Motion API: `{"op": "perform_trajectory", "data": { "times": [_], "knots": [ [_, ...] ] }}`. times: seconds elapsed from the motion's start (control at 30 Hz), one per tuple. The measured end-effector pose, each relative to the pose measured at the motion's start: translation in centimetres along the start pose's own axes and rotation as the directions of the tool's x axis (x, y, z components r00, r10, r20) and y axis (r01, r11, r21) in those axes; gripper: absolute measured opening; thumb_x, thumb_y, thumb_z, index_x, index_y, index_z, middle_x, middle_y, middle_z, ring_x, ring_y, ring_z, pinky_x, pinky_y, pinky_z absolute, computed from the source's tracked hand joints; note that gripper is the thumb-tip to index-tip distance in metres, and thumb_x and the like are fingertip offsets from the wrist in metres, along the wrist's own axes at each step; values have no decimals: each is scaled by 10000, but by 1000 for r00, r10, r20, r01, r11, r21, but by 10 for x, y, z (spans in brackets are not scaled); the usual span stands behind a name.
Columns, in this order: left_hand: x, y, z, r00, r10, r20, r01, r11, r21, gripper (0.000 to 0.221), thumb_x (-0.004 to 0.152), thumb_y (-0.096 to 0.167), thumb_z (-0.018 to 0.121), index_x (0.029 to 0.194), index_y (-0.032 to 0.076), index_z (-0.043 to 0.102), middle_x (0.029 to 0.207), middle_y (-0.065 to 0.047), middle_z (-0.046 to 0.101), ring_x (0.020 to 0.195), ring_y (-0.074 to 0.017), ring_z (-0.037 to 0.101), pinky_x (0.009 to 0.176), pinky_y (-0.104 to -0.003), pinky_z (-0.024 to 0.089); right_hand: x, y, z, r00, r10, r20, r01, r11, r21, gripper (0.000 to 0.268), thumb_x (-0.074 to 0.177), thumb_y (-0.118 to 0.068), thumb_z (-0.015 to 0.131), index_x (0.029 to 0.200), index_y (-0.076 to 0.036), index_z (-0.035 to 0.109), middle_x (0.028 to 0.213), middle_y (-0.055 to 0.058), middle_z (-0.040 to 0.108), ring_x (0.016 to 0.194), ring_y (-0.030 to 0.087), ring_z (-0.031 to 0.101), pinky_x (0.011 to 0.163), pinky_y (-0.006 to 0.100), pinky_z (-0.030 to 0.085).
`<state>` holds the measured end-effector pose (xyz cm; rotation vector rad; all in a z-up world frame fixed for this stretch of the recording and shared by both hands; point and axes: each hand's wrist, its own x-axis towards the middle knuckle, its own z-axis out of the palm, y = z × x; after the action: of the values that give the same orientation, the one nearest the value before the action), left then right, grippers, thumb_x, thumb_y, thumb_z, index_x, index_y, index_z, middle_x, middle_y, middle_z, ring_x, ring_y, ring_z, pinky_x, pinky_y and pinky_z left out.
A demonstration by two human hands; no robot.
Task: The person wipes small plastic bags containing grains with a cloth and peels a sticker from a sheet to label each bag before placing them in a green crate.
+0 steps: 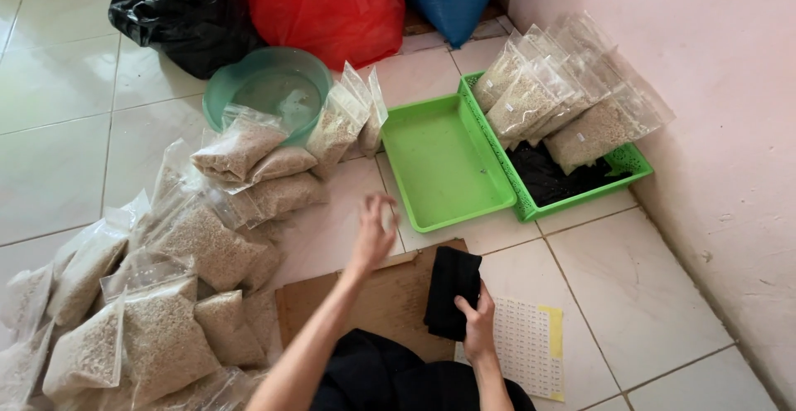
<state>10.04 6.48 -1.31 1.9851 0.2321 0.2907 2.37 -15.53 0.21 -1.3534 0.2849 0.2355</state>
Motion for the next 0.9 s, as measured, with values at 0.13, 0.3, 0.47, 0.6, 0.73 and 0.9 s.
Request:
{"op": "perform_trajectory", "data": {
  "times": [0.13, 0.3, 0.47, 0.6, 0.73, 0.9],
  "knots": [
    [84, -29, -29, 969, 156, -190, -53, 886, 460, 284, 840, 109, 598, 1122, 88, 622, 1548, -185, 98, 1468, -397, -100, 1166, -656, -41, 2, -2, 2, 1000, -19, -24, 15, 992, -127, 464, 771, -33, 595, 1234, -11, 624, 1178, 139, 688, 1117, 258, 627, 1006, 349, 491],
    [141, -47, -34, 1000, 6, -11, 2, 817, 576, 836, 767, 135, 520, 1549, 173, 228, 1600, -91, -184, 1382, -424, -333, 1128, -739, 45, 8, 7, -3, 999, -2, 54, 17, 960, -280, 711, 766, -56, 620, 1456, -71, 446, 1426, 112, 568, 1349, 244, 497, 1175, 361, 307],
    [163, -50, -27, 996, -89, -1, 67, 747, 661, 786, 789, 234, 539, 1508, 86, 258, 1622, -99, -175, 1436, -416, -254, 1149, -660, 113, 27, 46, -17, 999, 15, 38, -1, 935, -354, 744, 794, -127, 660, 1475, -44, 371, 1508, 131, 445, 1437, 267, 359, 1213, 397, 202],
    [164, -50, -22, 997, -73, -16, 67, 774, 629, 948, 732, 148, 564, 1579, 110, 140, 1611, -91, -207, 1444, -391, -250, 1151, -678, 81, 32, 62, -23, 997, 30, 75, 7, 897, -443, 767, 825, -162, 663, 1488, -3, 310, 1537, 160, 385, 1448, 283, 331, 1207, 385, 229],
    [166, -42, -23, 996, -90, -2, 71, 775, 628, 905, 807, 273, 574, 1574, 77, 137, 1604, -88, -238, 1435, -384, -273, 1134, -702, 68, 31, 58, -20, 997, 32, 71, 4, 890, -456, 778, 815, -156, 667, 1487, 2, 309, 1539, 167, 378, 1454, 290, 319, 1210, 383, 214],
    [165, -23, -25, 997, 52, -60, -12, 845, 535, 534, 788, 108, 531, 1314, 77, 450, 1603, -187, -46, 1459, -464, -128, 1116, -735, 92, 25, 47, -15, 994, 19, 104, 25, 913, -407, 715, 816, -104, 650, 1468, -14, 371, 1484, 149, 481, 1400, 271, 430, 1180, 364, 309]
  ]
}}
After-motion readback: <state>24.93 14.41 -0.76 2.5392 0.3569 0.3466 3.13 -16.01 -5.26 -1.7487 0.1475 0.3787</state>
